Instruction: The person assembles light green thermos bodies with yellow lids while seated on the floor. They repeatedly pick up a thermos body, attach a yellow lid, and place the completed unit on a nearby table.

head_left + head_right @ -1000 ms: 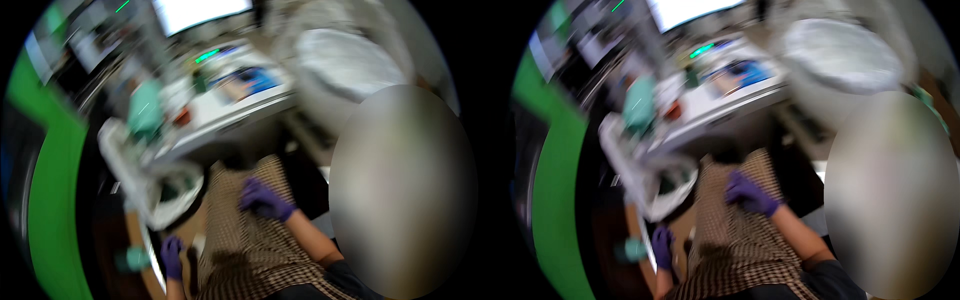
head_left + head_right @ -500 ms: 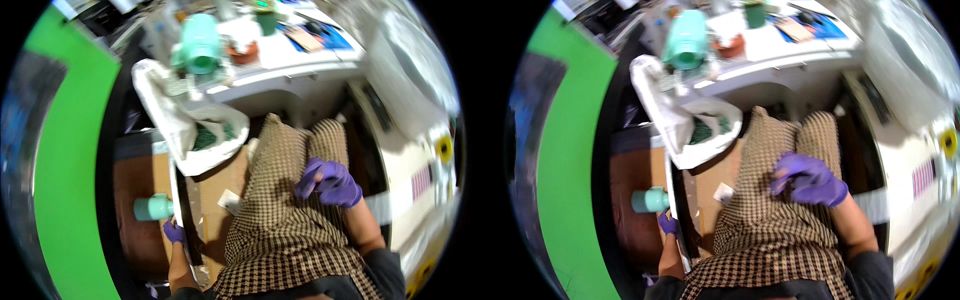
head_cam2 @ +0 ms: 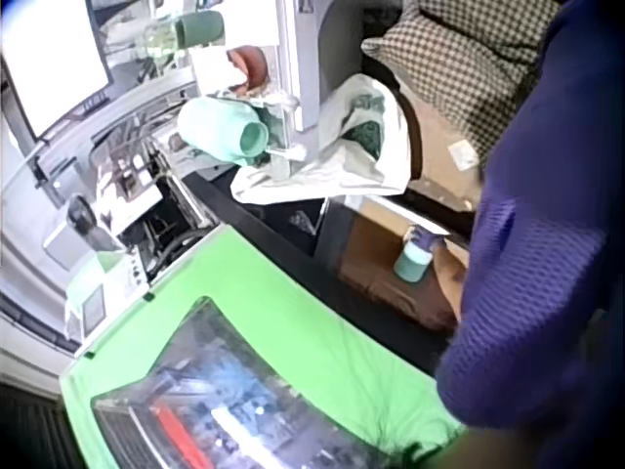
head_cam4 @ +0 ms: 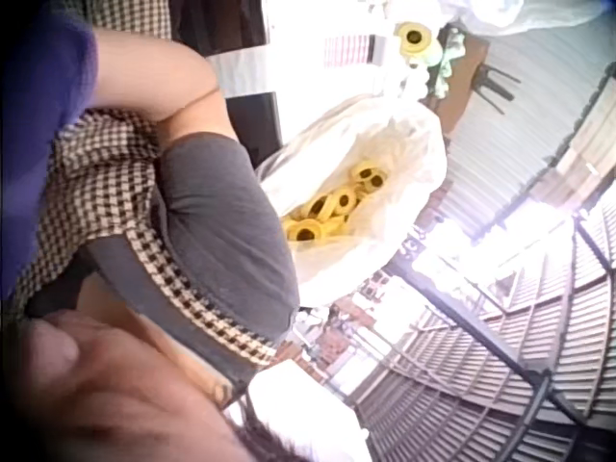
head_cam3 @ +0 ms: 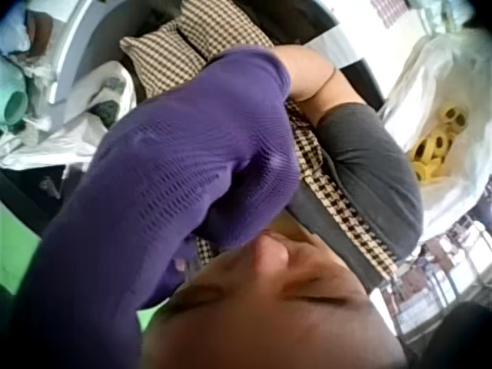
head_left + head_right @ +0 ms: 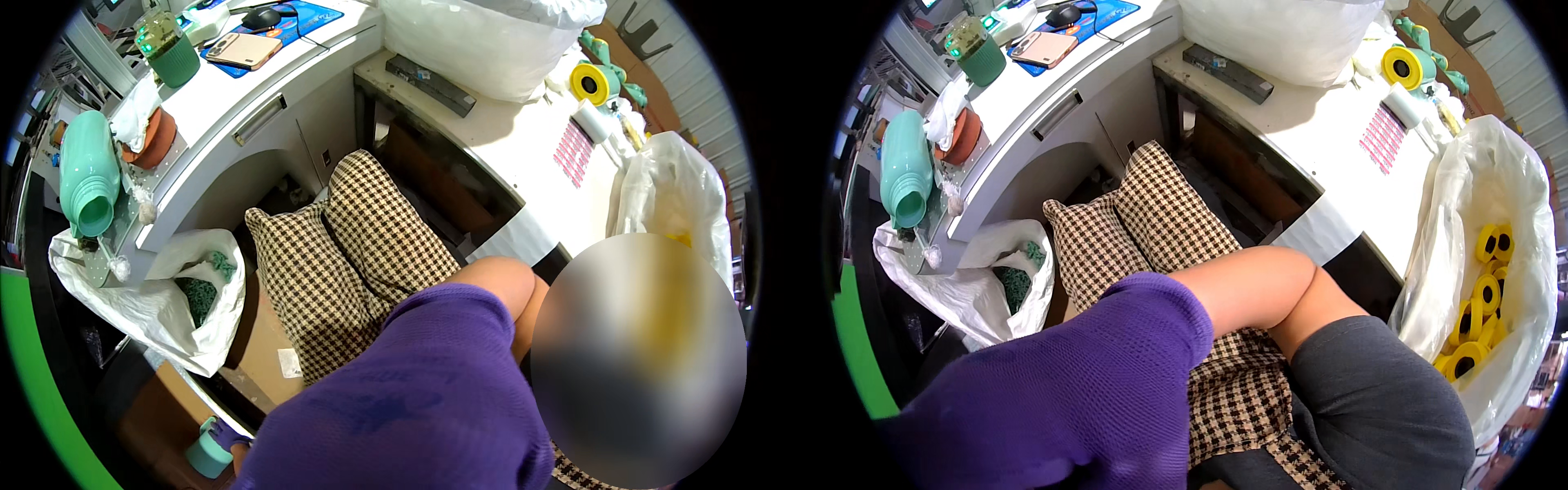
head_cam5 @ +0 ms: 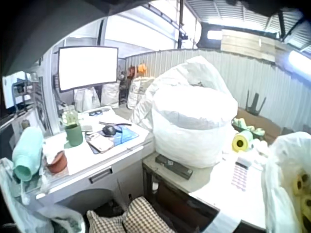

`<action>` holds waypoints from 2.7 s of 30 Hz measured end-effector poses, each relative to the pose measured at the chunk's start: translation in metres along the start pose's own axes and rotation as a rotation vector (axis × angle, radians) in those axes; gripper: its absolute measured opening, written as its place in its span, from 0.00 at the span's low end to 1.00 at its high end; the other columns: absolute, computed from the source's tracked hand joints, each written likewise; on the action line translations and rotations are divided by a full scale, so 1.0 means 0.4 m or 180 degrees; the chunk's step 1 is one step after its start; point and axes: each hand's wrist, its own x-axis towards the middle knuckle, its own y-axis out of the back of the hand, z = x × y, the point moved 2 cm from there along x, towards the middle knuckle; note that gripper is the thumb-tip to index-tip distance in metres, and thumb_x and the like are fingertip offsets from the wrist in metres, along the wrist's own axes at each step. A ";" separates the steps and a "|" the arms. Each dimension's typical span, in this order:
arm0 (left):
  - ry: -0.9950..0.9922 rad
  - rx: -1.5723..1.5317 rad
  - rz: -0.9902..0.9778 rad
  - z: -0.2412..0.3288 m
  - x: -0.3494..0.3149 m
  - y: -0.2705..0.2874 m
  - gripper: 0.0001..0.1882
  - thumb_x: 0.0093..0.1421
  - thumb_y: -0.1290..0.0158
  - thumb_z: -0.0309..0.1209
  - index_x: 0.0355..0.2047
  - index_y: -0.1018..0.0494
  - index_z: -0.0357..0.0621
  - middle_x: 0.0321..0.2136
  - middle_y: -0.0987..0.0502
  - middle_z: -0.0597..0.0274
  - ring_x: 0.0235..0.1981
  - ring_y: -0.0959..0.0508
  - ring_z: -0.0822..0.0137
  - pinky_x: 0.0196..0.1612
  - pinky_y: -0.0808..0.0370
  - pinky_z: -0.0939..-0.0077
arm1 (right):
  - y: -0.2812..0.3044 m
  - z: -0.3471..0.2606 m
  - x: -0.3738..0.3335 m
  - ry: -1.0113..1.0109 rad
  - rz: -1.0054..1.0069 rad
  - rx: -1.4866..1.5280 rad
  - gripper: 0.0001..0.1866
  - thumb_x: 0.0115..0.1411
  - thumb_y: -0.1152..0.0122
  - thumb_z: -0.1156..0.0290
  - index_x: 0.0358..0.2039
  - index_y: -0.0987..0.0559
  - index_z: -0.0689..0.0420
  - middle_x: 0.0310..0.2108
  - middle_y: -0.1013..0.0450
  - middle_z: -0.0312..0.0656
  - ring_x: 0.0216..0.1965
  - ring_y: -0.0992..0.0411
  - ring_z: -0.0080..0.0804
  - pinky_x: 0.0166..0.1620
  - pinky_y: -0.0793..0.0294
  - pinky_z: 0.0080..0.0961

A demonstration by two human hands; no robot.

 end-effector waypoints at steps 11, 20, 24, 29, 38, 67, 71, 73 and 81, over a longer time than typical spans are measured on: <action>0.0728 -0.0831 0.0418 -0.005 -0.062 0.003 0.26 0.56 0.42 0.47 0.55 0.26 0.56 0.60 0.30 0.51 0.62 0.32 0.47 0.69 0.46 0.40 | 0.023 -0.039 -0.065 -0.0037 0.0308 0.0009 0.26 0.59 0.39 0.72 0.57 0.25 0.68 0.53 0.25 0.61 0.57 0.27 0.57 0.60 0.27 0.44; 0.1359 -0.2618 0.2337 -0.153 -0.294 0.263 0.43 0.42 0.29 0.39 0.59 0.30 0.44 0.60 0.29 0.50 0.65 0.35 0.45 0.68 0.42 0.45 | -0.016 -0.054 -0.231 -0.2057 0.0855 -0.1025 0.24 0.57 0.43 0.84 0.55 0.21 0.60 0.44 0.22 0.45 0.39 0.25 0.36 0.42 0.24 0.31; 0.0027 -0.3641 0.3297 -0.090 -0.367 0.711 0.45 0.37 0.23 0.37 0.57 0.30 0.45 0.55 0.28 0.52 0.61 0.31 0.44 0.64 0.35 0.50 | -0.067 -0.003 -0.265 -0.1748 0.0860 -0.2205 0.26 0.54 0.38 0.81 0.55 0.20 0.54 0.43 0.22 0.42 0.38 0.24 0.34 0.39 0.25 0.30; -0.1159 -0.3922 0.3334 0.175 -0.379 1.042 0.46 0.34 0.22 0.40 0.55 0.29 0.43 0.52 0.28 0.51 0.54 0.27 0.48 0.60 0.31 0.52 | -0.144 0.055 -0.223 -0.1385 0.0410 -0.3250 0.28 0.52 0.31 0.73 0.57 0.22 0.48 0.54 0.27 0.37 0.37 0.24 0.30 0.36 0.25 0.27; -0.1344 -0.3591 0.4060 0.372 -0.384 1.172 0.44 0.36 0.25 0.50 0.52 0.27 0.47 0.46 0.22 0.56 0.52 0.24 0.47 0.61 0.33 0.46 | -0.182 0.177 -0.270 -0.2323 0.0662 -0.3268 0.33 0.52 0.30 0.68 0.60 0.29 0.50 0.53 0.27 0.42 0.34 0.22 0.40 0.38 0.21 0.31; -0.1631 -0.2321 0.3981 0.445 -0.489 1.242 0.19 0.56 0.41 0.34 0.49 0.20 0.52 0.43 0.19 0.63 0.46 0.19 0.64 0.51 0.27 0.49 | -0.203 0.040 -0.354 -0.3025 0.0780 -0.3439 0.15 0.68 0.42 0.60 0.45 0.24 0.57 0.29 0.24 0.48 0.24 0.24 0.43 0.30 0.24 0.36; -0.1825 -0.2263 0.3977 0.452 -0.494 1.218 0.18 0.57 0.42 0.35 0.49 0.19 0.54 0.44 0.19 0.65 0.46 0.20 0.64 0.53 0.29 0.49 | -0.166 0.056 -0.406 -0.3700 0.1114 0.0819 0.18 0.73 0.50 0.54 0.35 0.25 0.56 0.23 0.29 0.35 0.20 0.32 0.24 0.25 0.31 0.23; -0.1984 -0.2656 0.3966 0.442 -0.511 1.215 0.18 0.57 0.41 0.36 0.49 0.20 0.55 0.45 0.20 0.65 0.45 0.20 0.64 0.54 0.30 0.48 | -0.198 0.057 -0.428 -0.3614 0.1642 0.3185 0.23 0.75 0.55 0.50 0.30 0.27 0.54 0.21 0.34 0.28 0.19 0.37 0.17 0.24 0.36 0.17; -0.1125 -0.3175 0.4057 0.366 -0.438 1.133 0.24 0.50 0.31 0.44 0.44 0.21 0.48 0.41 0.20 0.63 0.47 0.20 0.58 0.60 0.33 0.46 | -0.078 -0.225 -0.226 0.0119 -0.0112 0.1328 0.25 0.75 0.54 0.56 0.21 0.29 0.56 0.20 0.30 0.39 0.17 0.31 0.28 0.21 0.31 0.26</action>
